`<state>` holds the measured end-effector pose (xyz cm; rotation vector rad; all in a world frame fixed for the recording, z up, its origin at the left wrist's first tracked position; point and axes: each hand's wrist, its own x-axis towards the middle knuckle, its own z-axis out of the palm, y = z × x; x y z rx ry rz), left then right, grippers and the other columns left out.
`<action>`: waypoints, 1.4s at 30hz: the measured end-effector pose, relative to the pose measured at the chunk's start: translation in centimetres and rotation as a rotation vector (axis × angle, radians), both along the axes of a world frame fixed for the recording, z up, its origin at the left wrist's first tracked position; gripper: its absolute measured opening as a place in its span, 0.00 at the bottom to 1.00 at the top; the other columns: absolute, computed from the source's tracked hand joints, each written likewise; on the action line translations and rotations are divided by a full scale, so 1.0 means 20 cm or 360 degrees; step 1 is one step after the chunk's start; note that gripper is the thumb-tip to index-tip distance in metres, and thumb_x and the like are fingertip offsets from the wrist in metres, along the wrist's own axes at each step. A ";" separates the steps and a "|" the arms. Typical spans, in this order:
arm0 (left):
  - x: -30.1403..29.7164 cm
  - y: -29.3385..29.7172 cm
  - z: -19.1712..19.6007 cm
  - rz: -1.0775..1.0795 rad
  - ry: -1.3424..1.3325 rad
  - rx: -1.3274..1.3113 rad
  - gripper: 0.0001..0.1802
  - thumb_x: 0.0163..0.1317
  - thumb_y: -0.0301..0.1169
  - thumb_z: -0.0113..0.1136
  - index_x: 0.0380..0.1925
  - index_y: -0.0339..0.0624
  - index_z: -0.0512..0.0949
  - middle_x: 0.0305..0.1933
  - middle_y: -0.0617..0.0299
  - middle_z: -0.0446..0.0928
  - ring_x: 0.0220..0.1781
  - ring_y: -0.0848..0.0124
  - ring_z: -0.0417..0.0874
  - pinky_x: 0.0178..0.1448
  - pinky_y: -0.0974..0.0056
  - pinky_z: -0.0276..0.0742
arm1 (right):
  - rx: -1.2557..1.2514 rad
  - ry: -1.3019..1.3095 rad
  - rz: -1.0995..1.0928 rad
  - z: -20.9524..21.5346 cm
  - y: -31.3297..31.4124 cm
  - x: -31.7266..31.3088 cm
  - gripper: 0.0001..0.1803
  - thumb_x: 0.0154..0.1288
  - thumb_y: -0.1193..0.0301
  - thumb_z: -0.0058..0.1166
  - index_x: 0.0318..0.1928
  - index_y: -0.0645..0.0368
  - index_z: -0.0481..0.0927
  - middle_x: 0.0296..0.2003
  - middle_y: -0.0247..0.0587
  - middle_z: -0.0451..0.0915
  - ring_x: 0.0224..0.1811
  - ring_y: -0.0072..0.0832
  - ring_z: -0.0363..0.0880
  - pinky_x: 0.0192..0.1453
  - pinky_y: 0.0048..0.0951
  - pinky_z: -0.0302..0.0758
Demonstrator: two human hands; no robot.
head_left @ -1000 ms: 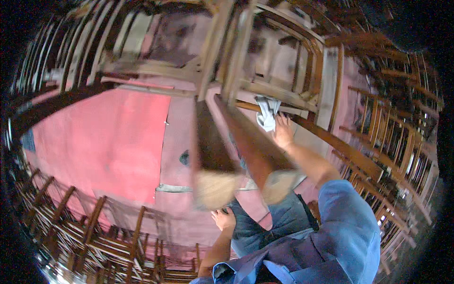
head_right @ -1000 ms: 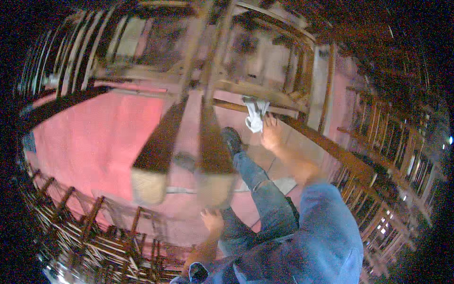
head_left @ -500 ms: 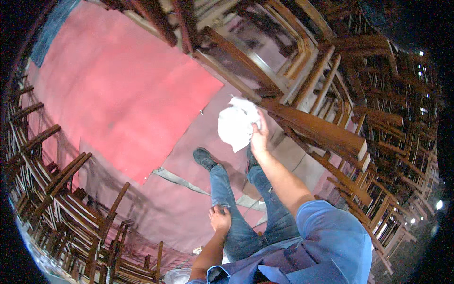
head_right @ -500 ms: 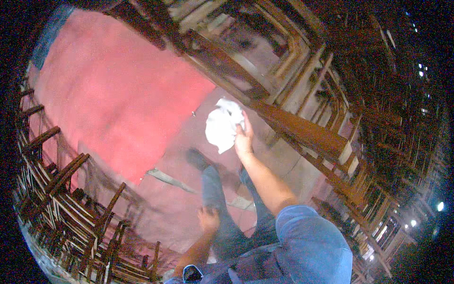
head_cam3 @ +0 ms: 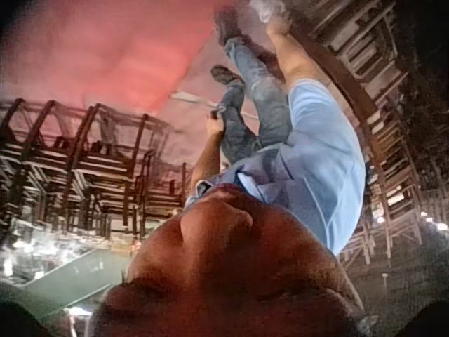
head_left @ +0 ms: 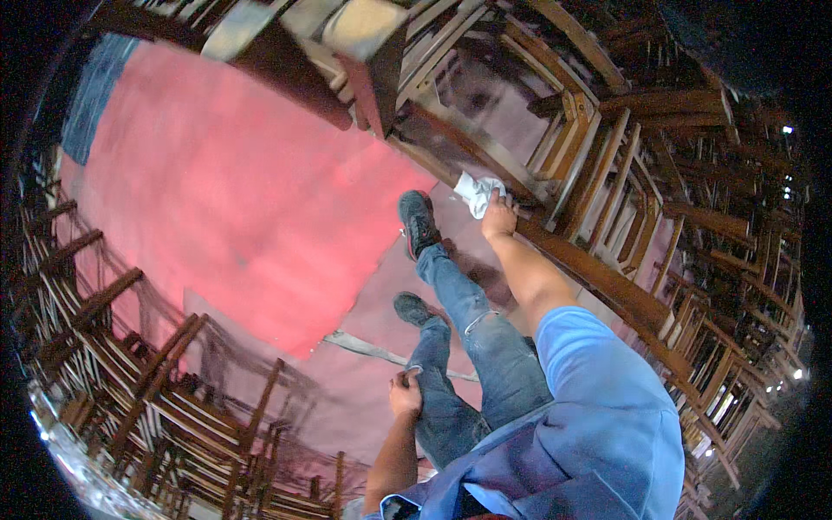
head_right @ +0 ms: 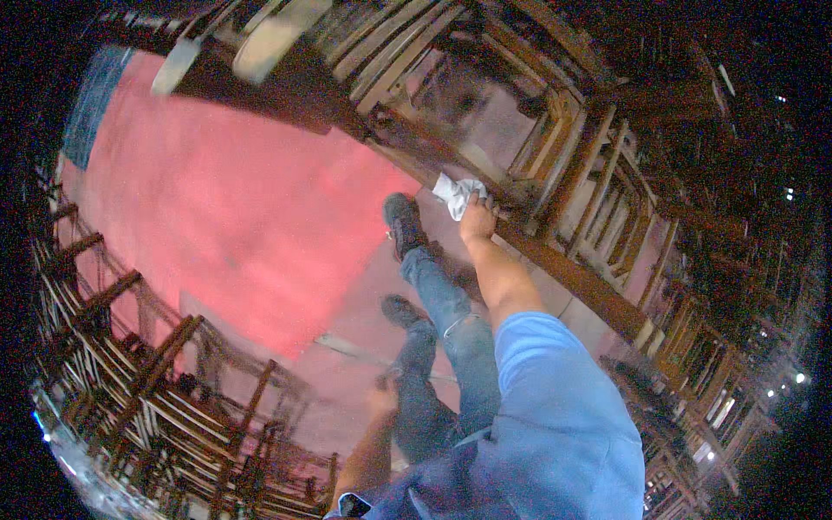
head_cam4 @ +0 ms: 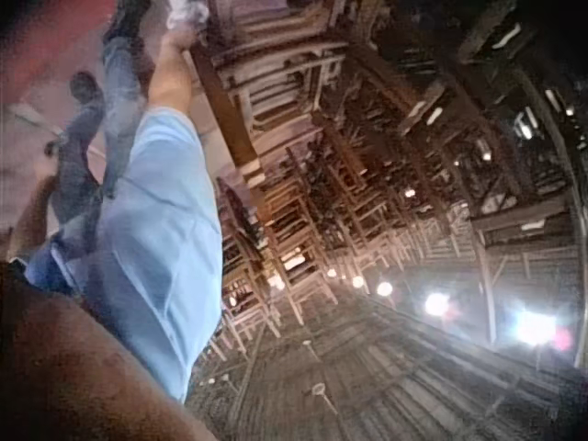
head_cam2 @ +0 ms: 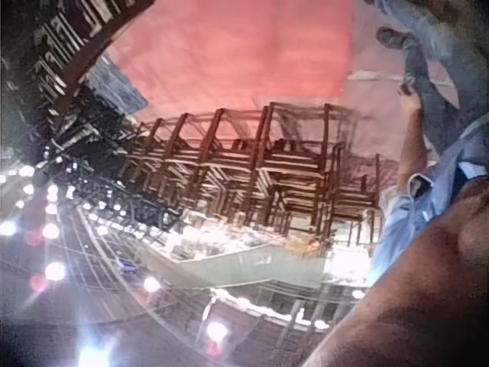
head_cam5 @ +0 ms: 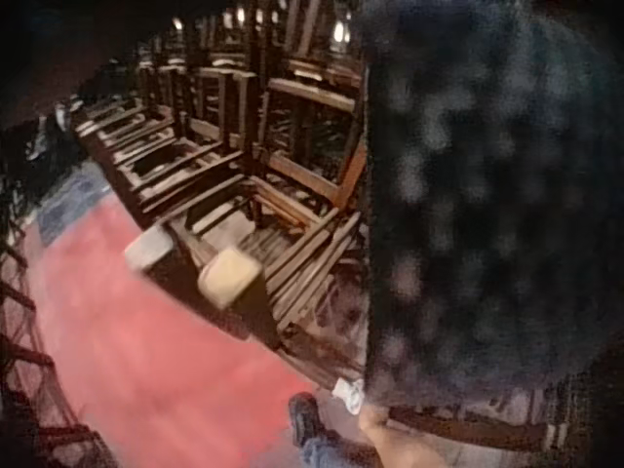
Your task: The person wipes wooden chairs with a white cloth in a room filled with stacked chairs. They lift and rotate chairs to wipe different parts, then place them back among the stacks.
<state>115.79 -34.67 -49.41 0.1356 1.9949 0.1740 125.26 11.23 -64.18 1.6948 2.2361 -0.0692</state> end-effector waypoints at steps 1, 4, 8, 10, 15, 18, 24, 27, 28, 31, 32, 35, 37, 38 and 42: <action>-0.05 0.03 -0.08 0.0013 -0.0031 0.0003 0.21 0.65 0.46 0.55 0.51 0.45 0.78 0.54 0.44 0.76 0.56 0.44 0.78 0.60 0.47 0.74 | -0.0173 0.0037 -0.0180 -0.03 0.07 -0.05 0.32 0.61 0.68 0.55 0.66 0.60 0.67 0.57 0.55 0.75 0.55 0.54 0.78 0.53 0.48 0.77; -0.04 -0.09 -0.32 -0.0314 0.0162 0.0237 0.22 0.66 0.45 0.54 0.53 0.42 0.77 0.54 0.42 0.76 0.55 0.44 0.78 0.59 0.46 0.74 | -0.0386 0.0254 -0.0266 -0.01 0.16 -0.10 0.26 0.61 0.68 0.55 0.60 0.59 0.71 0.45 0.57 0.81 0.46 0.52 0.82 0.49 0.50 0.78; -0.22 0.17 -0.25 -0.0204 0.0003 0.0019 0.22 0.66 0.47 0.55 0.51 0.42 0.78 0.53 0.43 0.76 0.55 0.45 0.78 0.59 0.46 0.74 | -0.0829 0.0642 -0.0216 0.09 0.31 -0.73 0.25 0.59 0.70 0.55 0.59 0.57 0.74 0.44 0.58 0.83 0.48 0.54 0.82 0.53 0.49 0.78; -0.44 0.34 -0.19 -0.0348 -0.0083 -0.0133 0.24 0.66 0.48 0.55 0.51 0.42 0.77 0.53 0.43 0.76 0.56 0.45 0.77 0.60 0.47 0.73 | -0.0897 0.0820 -0.0178 0.14 0.43 -1.03 0.24 0.59 0.70 0.55 0.58 0.58 0.75 0.44 0.58 0.82 0.48 0.54 0.82 0.53 0.49 0.78; -0.74 0.70 0.07 -0.0713 0.0218 -0.0030 0.26 0.65 0.50 0.55 0.54 0.43 0.75 0.58 0.43 0.72 0.62 0.45 0.72 0.64 0.46 0.69 | -0.1017 0.0903 -0.0230 0.23 0.54 -1.26 0.22 0.59 0.70 0.54 0.56 0.59 0.76 0.44 0.59 0.82 0.48 0.54 0.82 0.53 0.48 0.78; -0.82 0.86 0.11 -0.0716 0.0202 -0.0072 0.28 0.65 0.49 0.55 0.56 0.40 0.73 0.60 0.41 0.69 0.63 0.42 0.70 0.66 0.44 0.68 | -0.0979 0.0914 -0.0299 0.17 0.47 -1.00 0.21 0.59 0.70 0.54 0.55 0.60 0.76 0.44 0.59 0.82 0.48 0.55 0.82 0.53 0.48 0.78; -0.95 0.92 0.00 -0.0879 0.0202 -0.0088 0.29 0.65 0.49 0.55 0.58 0.39 0.71 0.61 0.41 0.68 0.63 0.41 0.68 0.65 0.45 0.69 | -0.1069 0.0148 -0.0141 0.16 0.30 -0.35 0.20 0.59 0.70 0.53 0.52 0.61 0.78 0.45 0.60 0.82 0.48 0.55 0.82 0.53 0.48 0.78; -1.04 0.94 -0.05 -0.1194 0.0364 -0.0066 0.31 0.65 0.48 0.57 0.61 0.41 0.69 0.56 0.39 0.72 0.56 0.43 0.75 0.60 0.45 0.73 | -0.1272 -0.0315 -0.0072 0.22 0.28 -0.23 0.19 0.59 0.70 0.53 0.51 0.62 0.78 0.45 0.61 0.82 0.47 0.56 0.82 0.53 0.47 0.79; -1.09 0.93 -0.05 -0.1317 0.0433 -0.0045 0.32 0.64 0.48 0.58 0.63 0.42 0.69 0.54 0.38 0.75 0.52 0.44 0.78 0.58 0.45 0.75 | -0.1362 -0.0461 -0.0040 0.23 0.26 -0.24 0.19 0.59 0.70 0.53 0.51 0.62 0.78 0.45 0.61 0.82 0.47 0.56 0.82 0.54 0.47 0.79; -1.32 0.67 -0.20 -0.1286 0.0249 0.0405 0.32 0.64 0.50 0.57 0.62 0.43 0.70 0.53 0.41 0.77 0.51 0.45 0.80 0.58 0.46 0.75 | -0.1519 -0.0614 -0.0063 0.41 0.21 -0.31 0.18 0.59 0.70 0.53 0.50 0.63 0.79 0.45 0.61 0.82 0.47 0.56 0.81 0.54 0.47 0.79; -1.36 0.70 -0.18 -0.1250 0.0163 0.0355 0.31 0.64 0.50 0.56 0.62 0.43 0.70 0.55 0.42 0.76 0.53 0.46 0.80 0.58 0.46 0.75 | -0.1177 -0.0126 -0.0390 0.42 0.13 -0.28 0.21 0.59 0.72 0.52 0.53 0.63 0.77 0.43 0.59 0.83 0.45 0.54 0.82 0.51 0.48 0.79; -1.45 0.81 -0.20 -0.1032 0.0058 0.0127 0.29 0.65 0.51 0.54 0.60 0.44 0.72 0.59 0.45 0.75 0.58 0.46 0.79 0.61 0.48 0.74 | -0.0850 0.0608 -0.0938 0.73 0.22 -0.54 0.28 0.58 0.78 0.49 0.61 0.64 0.70 0.49 0.60 0.81 0.52 0.53 0.81 0.53 0.47 0.78; -1.56 0.95 -0.17 -0.1046 -0.0104 -0.0031 0.28 0.65 0.51 0.52 0.59 0.45 0.74 0.63 0.47 0.75 0.61 0.47 0.78 0.62 0.49 0.74 | -0.0502 0.1409 -0.1159 0.71 0.11 -0.41 0.26 0.63 0.74 0.54 0.63 0.55 0.70 0.56 0.46 0.79 0.59 0.41 0.78 0.62 0.40 0.74; -1.61 0.97 -0.20 -0.1021 -0.0189 -0.0170 0.28 0.65 0.52 0.51 0.58 0.47 0.75 0.62 0.47 0.75 0.62 0.47 0.77 0.63 0.49 0.74 | -0.0481 0.1674 -0.1449 0.79 0.18 -0.46 0.27 0.64 0.77 0.52 0.64 0.52 0.69 0.58 0.41 0.78 0.60 0.37 0.76 0.61 0.38 0.75; -1.65 1.20 -0.02 -0.0908 -0.0101 -0.0446 0.29 0.64 0.55 0.50 0.59 0.51 0.76 0.60 0.49 0.78 0.62 0.46 0.78 0.64 0.49 0.73 | -0.0298 0.2589 -0.2104 1.12 0.56 -0.49 0.32 0.64 0.85 0.40 0.66 0.42 0.68 0.57 0.39 0.76 0.59 0.34 0.77 0.57 0.39 0.79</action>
